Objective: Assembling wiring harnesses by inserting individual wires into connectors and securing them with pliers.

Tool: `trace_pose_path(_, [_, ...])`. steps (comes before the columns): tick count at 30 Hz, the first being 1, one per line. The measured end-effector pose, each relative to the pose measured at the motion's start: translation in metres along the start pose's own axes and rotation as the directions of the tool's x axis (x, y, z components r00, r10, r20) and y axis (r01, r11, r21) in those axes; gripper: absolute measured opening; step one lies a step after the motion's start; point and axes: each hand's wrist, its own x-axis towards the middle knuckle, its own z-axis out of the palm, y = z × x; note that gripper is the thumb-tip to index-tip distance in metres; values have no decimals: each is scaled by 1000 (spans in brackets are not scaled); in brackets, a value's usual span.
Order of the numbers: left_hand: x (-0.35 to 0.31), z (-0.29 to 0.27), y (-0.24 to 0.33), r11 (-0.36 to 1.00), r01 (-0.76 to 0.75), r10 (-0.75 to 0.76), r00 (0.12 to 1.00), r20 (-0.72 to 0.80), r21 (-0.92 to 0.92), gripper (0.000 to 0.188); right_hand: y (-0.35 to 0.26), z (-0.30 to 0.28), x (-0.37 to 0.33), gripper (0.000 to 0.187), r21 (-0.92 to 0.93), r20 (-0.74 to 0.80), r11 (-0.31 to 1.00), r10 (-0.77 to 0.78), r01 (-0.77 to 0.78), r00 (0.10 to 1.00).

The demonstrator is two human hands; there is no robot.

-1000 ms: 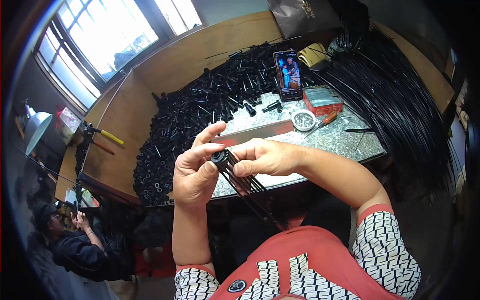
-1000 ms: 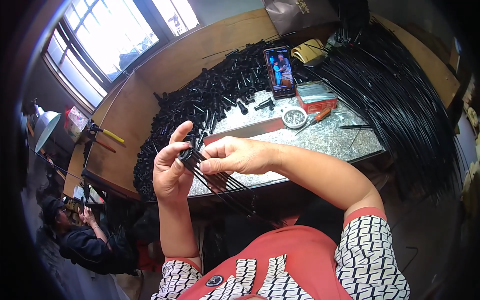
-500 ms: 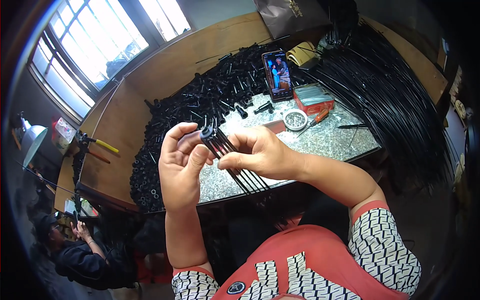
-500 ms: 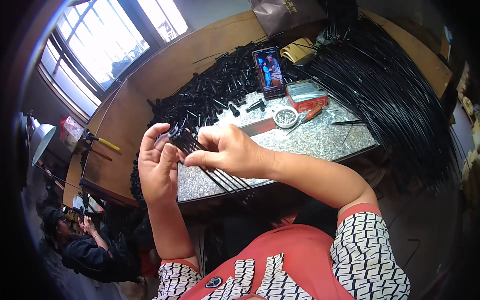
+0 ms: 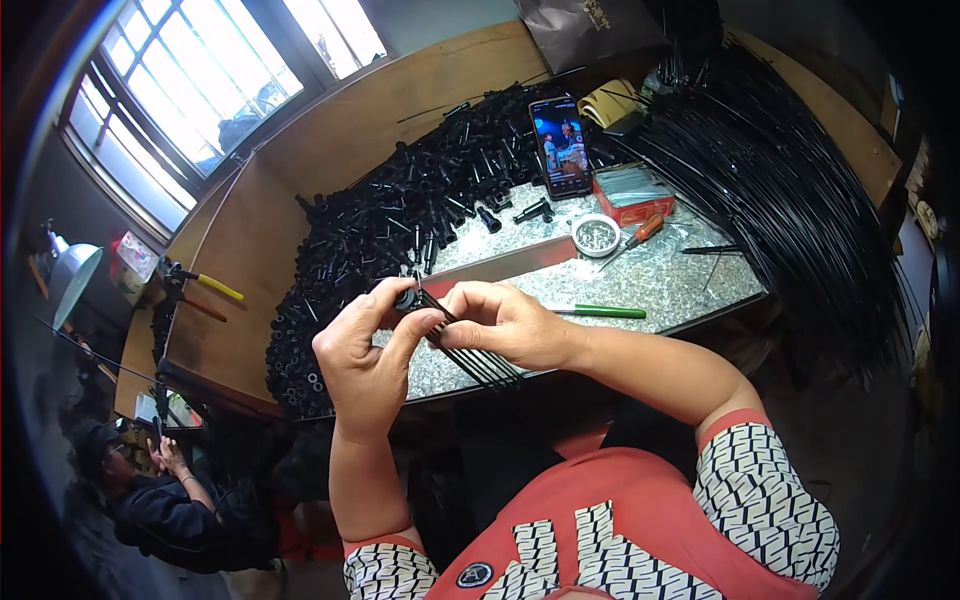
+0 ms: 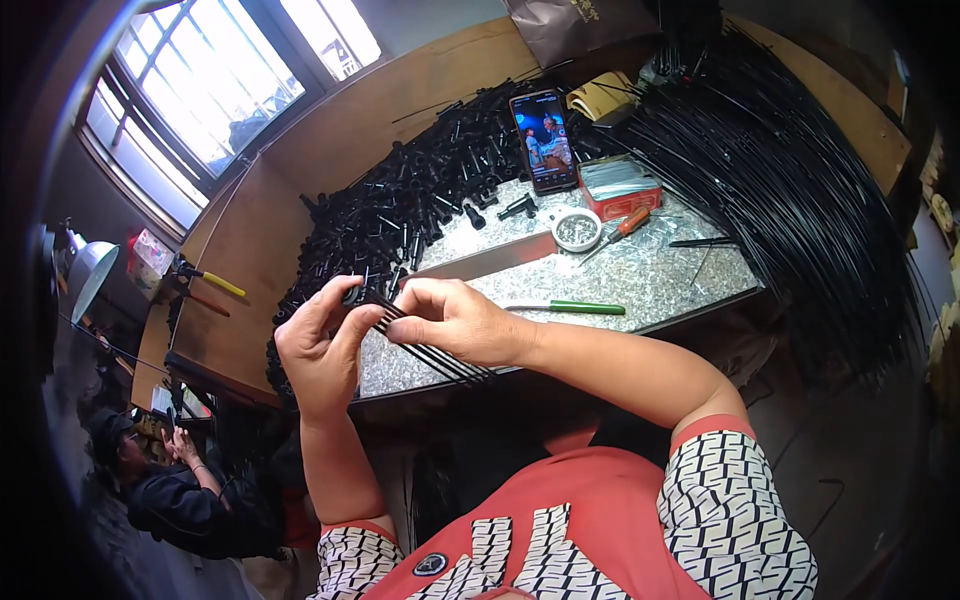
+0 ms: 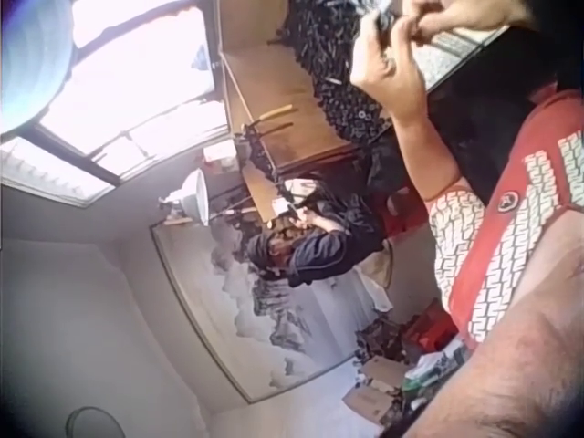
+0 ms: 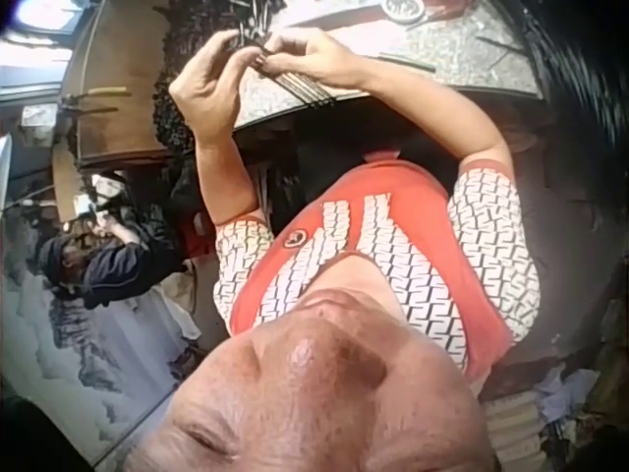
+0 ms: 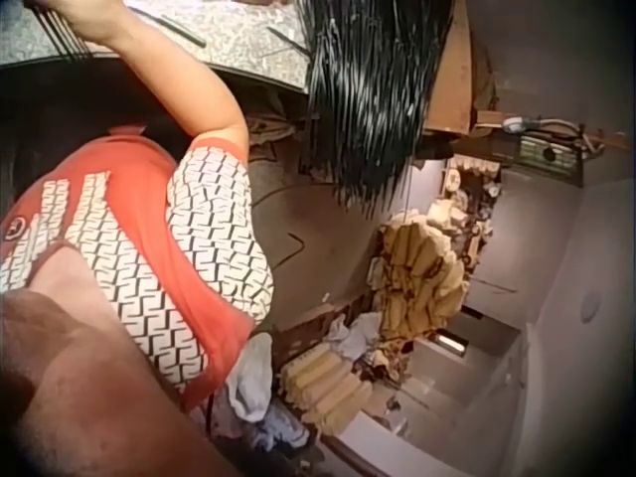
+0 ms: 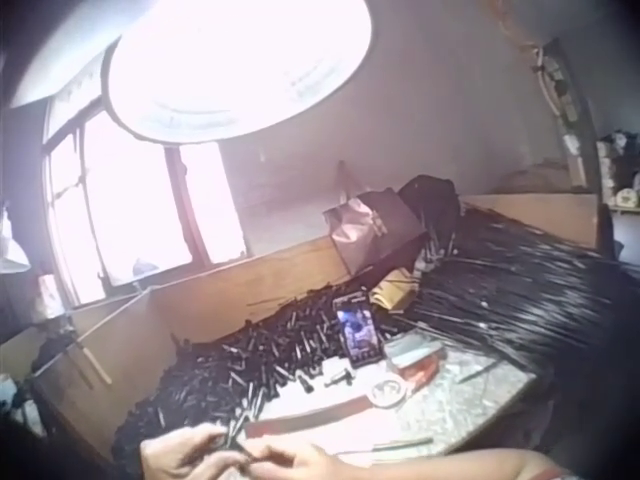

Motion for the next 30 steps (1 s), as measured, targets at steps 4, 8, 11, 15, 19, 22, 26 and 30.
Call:
trace_pose_path(4, [-7,5,3,982,-75,74,997,9,176,26,13,10,-8,23,354,-26,930,118,-101,993])
trace_pose_path(8, [-8,10,-1,884,-218,245,970,-11,414,26,20,14,-10,23,290,-180,956,90,-35,979])
trace_pose_path(11, [-9,3,-1,985,-39,33,999,40,169,25,11,11,-10,23,332,-79,933,178,-143,981])
trace_pose_path(15, [-13,-5,-9,998,47,-42,993,113,-36,27,6,6,-11,19,311,26,923,232,-229,972])
trace_pose_path(19, [-16,-4,-9,983,89,-71,991,117,-161,32,4,9,-10,19,302,26,913,281,-275,959])
trace_pose_path(22, [-18,2,-1,976,207,-204,977,56,-68,36,15,9,-10,20,306,-1,916,272,-259,962])
trace_pose_path(26, [-22,3,1,980,83,-99,992,81,183,33,19,18,-13,21,341,-26,910,258,-234,966])
trace_pose_path(30, [-23,5,-2,989,119,-127,987,95,82,20,19,21,-14,25,395,-36,892,253,-219,967])
